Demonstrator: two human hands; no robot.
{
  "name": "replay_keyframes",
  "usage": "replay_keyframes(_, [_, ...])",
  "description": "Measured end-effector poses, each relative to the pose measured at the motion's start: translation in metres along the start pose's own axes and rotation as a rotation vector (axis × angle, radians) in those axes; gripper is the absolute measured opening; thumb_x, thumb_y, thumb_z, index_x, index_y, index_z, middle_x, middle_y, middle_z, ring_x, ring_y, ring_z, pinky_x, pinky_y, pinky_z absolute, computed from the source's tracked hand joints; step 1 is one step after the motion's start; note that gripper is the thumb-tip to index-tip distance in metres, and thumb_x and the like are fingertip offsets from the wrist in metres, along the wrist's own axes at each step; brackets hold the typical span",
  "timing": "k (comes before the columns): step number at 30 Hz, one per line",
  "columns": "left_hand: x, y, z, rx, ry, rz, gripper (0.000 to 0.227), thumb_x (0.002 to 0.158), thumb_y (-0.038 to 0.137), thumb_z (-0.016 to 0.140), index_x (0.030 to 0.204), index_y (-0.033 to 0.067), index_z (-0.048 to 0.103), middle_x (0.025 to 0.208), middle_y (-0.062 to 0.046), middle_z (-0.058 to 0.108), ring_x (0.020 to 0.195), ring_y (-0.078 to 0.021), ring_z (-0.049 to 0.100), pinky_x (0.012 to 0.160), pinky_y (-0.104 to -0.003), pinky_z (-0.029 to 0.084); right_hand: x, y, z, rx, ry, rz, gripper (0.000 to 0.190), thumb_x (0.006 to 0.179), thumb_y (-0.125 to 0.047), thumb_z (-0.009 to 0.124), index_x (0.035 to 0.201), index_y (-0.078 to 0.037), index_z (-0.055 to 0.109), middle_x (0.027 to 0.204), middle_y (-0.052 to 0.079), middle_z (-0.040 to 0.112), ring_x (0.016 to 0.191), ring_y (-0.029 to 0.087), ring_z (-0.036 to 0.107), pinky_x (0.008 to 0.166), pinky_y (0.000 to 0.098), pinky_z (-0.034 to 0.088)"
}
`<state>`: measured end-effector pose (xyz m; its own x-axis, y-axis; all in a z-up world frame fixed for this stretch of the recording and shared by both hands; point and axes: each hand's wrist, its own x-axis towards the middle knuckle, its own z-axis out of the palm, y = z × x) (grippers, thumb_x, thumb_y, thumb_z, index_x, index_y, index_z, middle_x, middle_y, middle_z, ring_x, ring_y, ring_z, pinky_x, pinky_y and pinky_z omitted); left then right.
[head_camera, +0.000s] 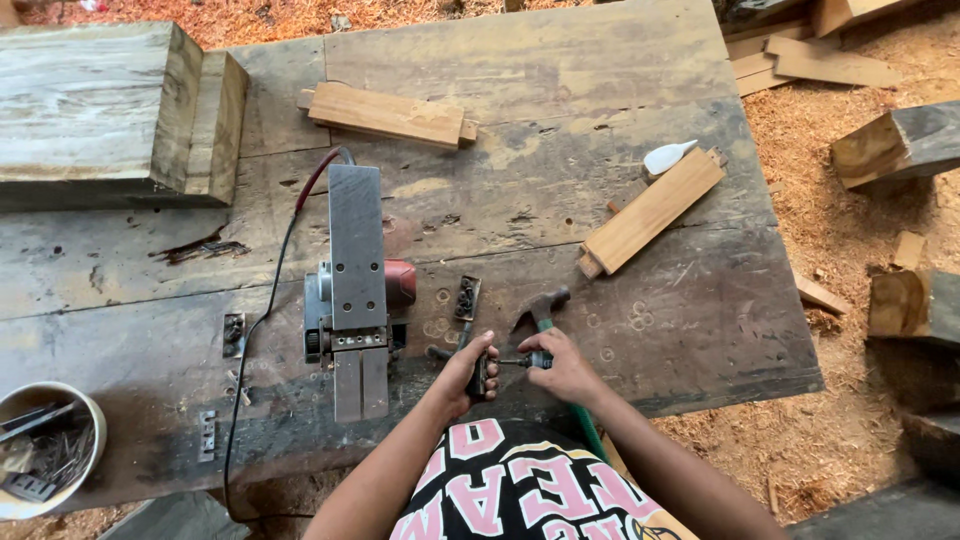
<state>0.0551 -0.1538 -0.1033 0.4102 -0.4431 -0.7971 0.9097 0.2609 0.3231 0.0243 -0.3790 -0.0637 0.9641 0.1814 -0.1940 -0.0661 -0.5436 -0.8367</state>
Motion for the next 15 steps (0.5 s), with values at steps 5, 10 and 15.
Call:
replay_keyframes(5, [-0.002, 0.002, -0.001, -0.025, -0.028, 0.04, 0.039, 0.092, 0.052, 0.067, 0.097, 0.0147, 0.059, 0.068, -0.001, 0.058, 0.054, -0.0154, 0.055, 0.049, -0.032, 0.046, -0.004, 0.007, 0.008, 0.238, 0.024, 0.227, 0.035, 0.074, -0.015, 0.073, 0.108, -0.007, 0.074, 0.108, 0.009, 0.065, 0.1, 0.023, 0.065, 0.09, 0.0374, 0.052])
replay_keyframes(10, [-0.002, 0.002, -0.005, 0.005, -0.017, 0.065, 0.039, 0.092, 0.049, 0.067, 0.101, 0.0121, 0.062, 0.074, -0.002, 0.063, 0.058, -0.0145, 0.058, 0.053, -0.032, 0.049, -0.006, 0.013, 0.021, 0.176, 0.047, 0.192, 0.034, 0.074, -0.014, 0.071, 0.108, -0.007, 0.074, 0.106, 0.009, 0.066, 0.1, 0.023, 0.066, 0.091, 0.0351, 0.052])
replay_keyframes(15, [0.0, 0.0, -0.008, 0.011, -0.031, 0.078, 0.038, 0.092, 0.048, 0.067, 0.102, 0.0119, 0.061, 0.075, -0.002, 0.064, 0.058, -0.0144, 0.059, 0.052, -0.031, 0.049, -0.002, 0.012, 0.029, 0.067, 0.098, 0.058, 0.032, 0.076, -0.013, 0.07, 0.107, -0.006, 0.074, 0.105, 0.012, 0.066, 0.105, 0.026, 0.064, 0.096, 0.0357, 0.049])
